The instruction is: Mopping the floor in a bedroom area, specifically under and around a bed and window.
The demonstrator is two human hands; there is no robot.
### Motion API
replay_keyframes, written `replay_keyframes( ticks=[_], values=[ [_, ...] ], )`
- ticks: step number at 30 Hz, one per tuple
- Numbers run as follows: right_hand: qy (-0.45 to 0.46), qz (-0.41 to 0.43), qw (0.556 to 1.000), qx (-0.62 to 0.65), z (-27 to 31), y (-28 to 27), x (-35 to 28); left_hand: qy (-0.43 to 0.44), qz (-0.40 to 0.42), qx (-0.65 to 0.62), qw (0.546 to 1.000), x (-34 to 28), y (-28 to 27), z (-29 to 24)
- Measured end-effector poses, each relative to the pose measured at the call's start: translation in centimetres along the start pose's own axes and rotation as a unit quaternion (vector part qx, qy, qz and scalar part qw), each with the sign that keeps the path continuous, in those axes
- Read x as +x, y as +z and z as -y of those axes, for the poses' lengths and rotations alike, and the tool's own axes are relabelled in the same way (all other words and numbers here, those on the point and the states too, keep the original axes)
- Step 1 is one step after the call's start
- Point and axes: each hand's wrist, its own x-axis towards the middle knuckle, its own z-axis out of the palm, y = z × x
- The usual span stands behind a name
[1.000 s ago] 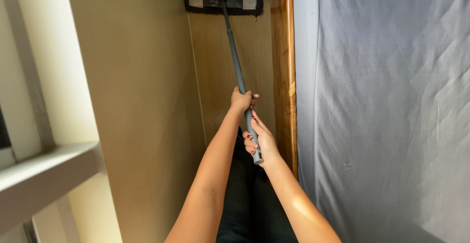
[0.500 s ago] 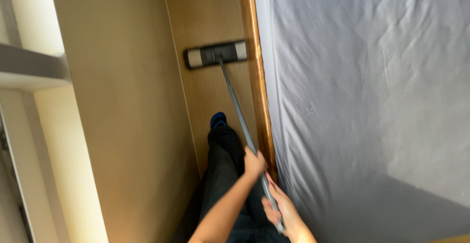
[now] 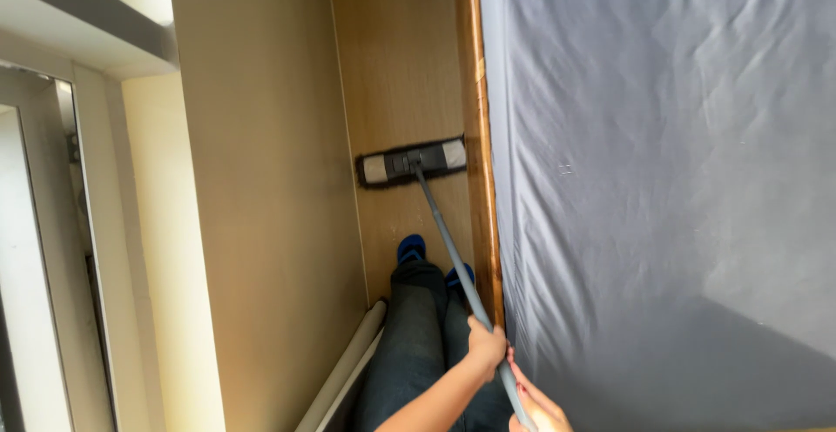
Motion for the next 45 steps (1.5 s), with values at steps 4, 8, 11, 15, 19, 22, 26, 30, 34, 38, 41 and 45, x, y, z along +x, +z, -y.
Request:
replay_keyframes(
  ticks=[4, 8, 11, 15, 19, 22, 26, 30, 34, 38, 41, 45],
  values=[
    [0.009, -0.004, 1.0, 0.006, 1.9, 5.4, 2.3, 0.132, -0.046, 0.065, 0.988, 6.3, -2.9, -4.8],
    [-0.036, -0.033, 0.997, -0.066, 5.5, 14.9, 9.3, 0.197, -0.068, 0.094, 0.974, 16.0, -8.2, -11.4],
    [-0.036, -0.028, 0.997, -0.063, 7.7, 18.2, 14.8, 0.238, -0.049, 0.053, 0.969, 21.1, -11.1, -17.2],
    [-0.039, -0.067, 0.986, -0.145, 10.1, 22.1, 12.5, 0.187, 0.008, -0.006, 0.982, 17.3, -11.1, -20.1],
    [-0.06, -0.11, 0.955, -0.27, 9.6, 22.2, 8.3, 0.156, 0.069, -0.105, 0.98, 12.7, -9.8, -18.3],
    [-0.029, -0.13, 0.942, -0.309, 7.1, 21.0, 4.4, 0.118, 0.088, -0.156, 0.977, 8.2, -9.1, -13.4],
    [-0.011, -0.138, 0.937, -0.32, 7.1, 21.2, 2.6, -0.018, 0.15, -0.278, 0.949, 3.6, -7.8, -4.4],
    [-0.002, -0.139, 0.946, -0.292, 7.4, 21.6, 1.5, -0.1, 0.129, -0.311, 0.936, -3.8, -5.9, -3.2],
    [0.008, -0.14, 0.953, -0.268, 8.2, 21.5, 1.0, -0.079, 0.069, -0.248, 0.963, -3.3, -5.1, -4.2],
    [0.023, -0.138, 0.96, -0.242, 8.9, 21.1, 1.1, 0.03, 0.029, -0.178, 0.983, 0.0, -5.7, -7.6],
    [0.039, -0.135, 0.966, -0.218, 8.6, 20.7, 1.2, 0.115, -0.013, -0.142, 0.983, 6.0, -6.0, -10.7],
    [-0.053, -0.056, 0.965, -0.253, 12.2, 23.0, 8.3, 0.199, -0.032, -0.126, 0.971, 13.0, -8.5, -19.6]
  ],
)
